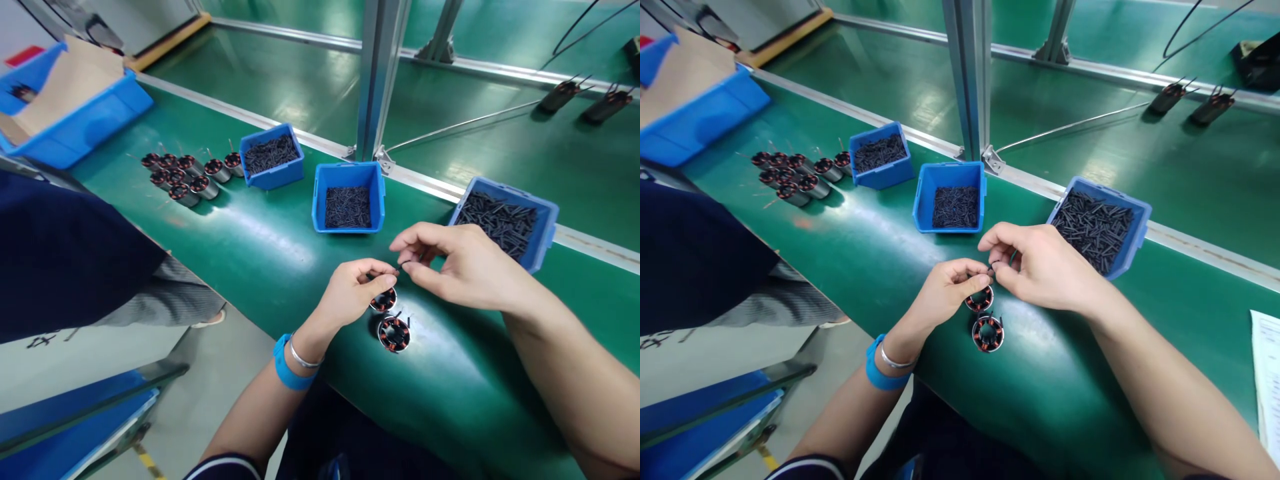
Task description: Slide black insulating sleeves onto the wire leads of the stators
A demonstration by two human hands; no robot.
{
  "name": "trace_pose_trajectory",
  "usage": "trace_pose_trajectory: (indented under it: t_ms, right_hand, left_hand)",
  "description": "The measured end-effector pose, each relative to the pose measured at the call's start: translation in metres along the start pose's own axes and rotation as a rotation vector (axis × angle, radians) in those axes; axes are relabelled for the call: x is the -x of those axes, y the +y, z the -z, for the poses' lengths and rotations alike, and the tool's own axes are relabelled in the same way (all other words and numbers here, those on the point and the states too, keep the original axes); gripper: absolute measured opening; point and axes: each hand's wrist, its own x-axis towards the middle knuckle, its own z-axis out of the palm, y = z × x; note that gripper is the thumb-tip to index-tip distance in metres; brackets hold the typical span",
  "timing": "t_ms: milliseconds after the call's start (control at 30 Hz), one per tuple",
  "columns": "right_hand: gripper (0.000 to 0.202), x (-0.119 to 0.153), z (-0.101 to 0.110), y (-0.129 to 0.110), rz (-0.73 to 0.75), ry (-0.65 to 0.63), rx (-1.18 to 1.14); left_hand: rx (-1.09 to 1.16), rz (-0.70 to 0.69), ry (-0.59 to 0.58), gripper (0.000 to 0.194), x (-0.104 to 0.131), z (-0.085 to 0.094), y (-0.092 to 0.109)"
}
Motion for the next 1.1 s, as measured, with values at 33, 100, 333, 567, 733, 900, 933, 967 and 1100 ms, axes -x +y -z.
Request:
trace_pose_trajectory:
  t_ms: [33,100,333,567,733,900,933,967,1100]
  right_hand:
    - [0.019,0.0002,0.0003,0.0002,0.004,0.001,0.006]
    - [0.019,0.0007,0.0001,-0.0004,0.013,0.002,0.019]
    - [0.018,-0.0009,-0.0024,-0.0038,-0.023,-0.007,0.013]
    - [0.020,-0.0034,-0.0017,-0.0036,-0.028,0.006,-0.003]
    - [0.023,-0.0040,-0.0048,-0.0026,-0.032,-0.062,0.011]
    - [0.024,-0.0025,-0.0009,-0.0016,-0.042,-0.009,-0.004]
    - [0.024,-0.0026,-0.0002,-0.0015,-0.045,0.008,-0.007]
    - [0.024,-0.0028,0.0000,-0.0015,-0.047,0.017,-0.009]
    - [0.025,-0.0046,-0.0034,-0.0023,-0.046,-0.016,-0.003]
  left_hand:
    - [0.003,0.000,-0.002,0.017,0.0001,0.0001,-0.0001]
    - [0.010,-0.003,-0.002,0.017,0.0002,0.0002,-0.0001]
    - [0.001,-0.002,-0.006,0.016,0.0002,0.0007,0.0003]
    - [-0.022,0.007,-0.004,0.015,0.0011,0.0010,0.0016]
    - [-0.007,0.016,0.001,0.016,0.0017,0.0007,0.0024]
    - [-0.015,0.034,-0.011,0.017,0.0016,0.0013,0.0037]
    - [-0.024,0.038,-0.014,0.017,0.0015,0.0013,0.0038]
    - [-0.030,0.039,-0.015,0.017,0.0014,0.0013,0.0038]
    - [-0.018,0.011,-0.006,0.017,0.0013,0.0015,0.0031]
